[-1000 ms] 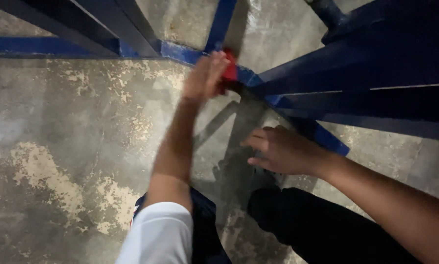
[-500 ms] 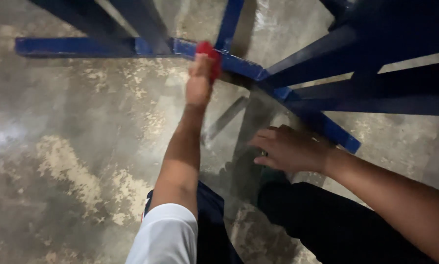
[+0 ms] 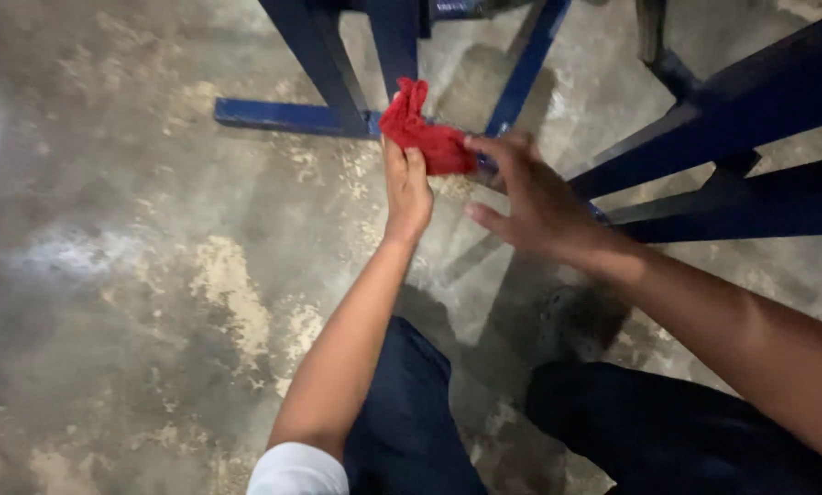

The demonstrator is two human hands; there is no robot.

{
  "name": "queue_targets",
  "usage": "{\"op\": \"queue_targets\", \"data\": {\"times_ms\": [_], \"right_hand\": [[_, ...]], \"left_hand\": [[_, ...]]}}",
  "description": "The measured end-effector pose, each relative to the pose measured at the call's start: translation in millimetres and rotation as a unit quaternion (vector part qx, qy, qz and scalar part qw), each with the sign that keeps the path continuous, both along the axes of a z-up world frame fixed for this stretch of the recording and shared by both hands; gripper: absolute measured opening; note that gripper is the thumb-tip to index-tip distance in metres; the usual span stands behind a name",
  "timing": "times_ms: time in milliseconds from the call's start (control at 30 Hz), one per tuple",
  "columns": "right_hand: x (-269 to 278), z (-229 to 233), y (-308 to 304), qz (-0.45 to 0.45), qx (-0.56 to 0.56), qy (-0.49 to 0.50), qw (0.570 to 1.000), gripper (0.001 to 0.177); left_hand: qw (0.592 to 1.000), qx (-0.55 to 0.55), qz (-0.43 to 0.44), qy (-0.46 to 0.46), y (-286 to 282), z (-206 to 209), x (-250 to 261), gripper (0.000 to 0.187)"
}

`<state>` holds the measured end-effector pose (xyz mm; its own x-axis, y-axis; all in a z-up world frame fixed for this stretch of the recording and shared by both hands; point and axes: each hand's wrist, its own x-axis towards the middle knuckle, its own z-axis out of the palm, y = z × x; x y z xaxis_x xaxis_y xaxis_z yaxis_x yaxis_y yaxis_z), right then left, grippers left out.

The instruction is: Cleaning and wiping down gym weights and machinery frame with a red cloth.

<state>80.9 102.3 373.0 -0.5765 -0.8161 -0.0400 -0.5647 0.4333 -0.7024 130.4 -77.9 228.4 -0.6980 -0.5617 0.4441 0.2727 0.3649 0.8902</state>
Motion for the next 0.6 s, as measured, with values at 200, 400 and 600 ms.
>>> {"op": "queue_targets", "data": {"times_ms": [200, 400, 600], "right_hand": [[-3, 64, -29, 0.035, -0.101, 0.076, 0.991, 0.069], [5, 138, -47, 0.007, -0.104, 0.115, 0.988, 0.047], [15, 174, -46, -0.110, -0.327, -0.163, 0.924, 0.049]], "left_hand": [[0.975, 0.186, -0.095, 0.074, 2, 55, 14, 0.063], [0.991, -0.034, 0.063, 0.110, -6, 171, 12, 0.056], [0.979, -0.054, 0.134, 0.141, -3, 256, -17, 0.047]]}}
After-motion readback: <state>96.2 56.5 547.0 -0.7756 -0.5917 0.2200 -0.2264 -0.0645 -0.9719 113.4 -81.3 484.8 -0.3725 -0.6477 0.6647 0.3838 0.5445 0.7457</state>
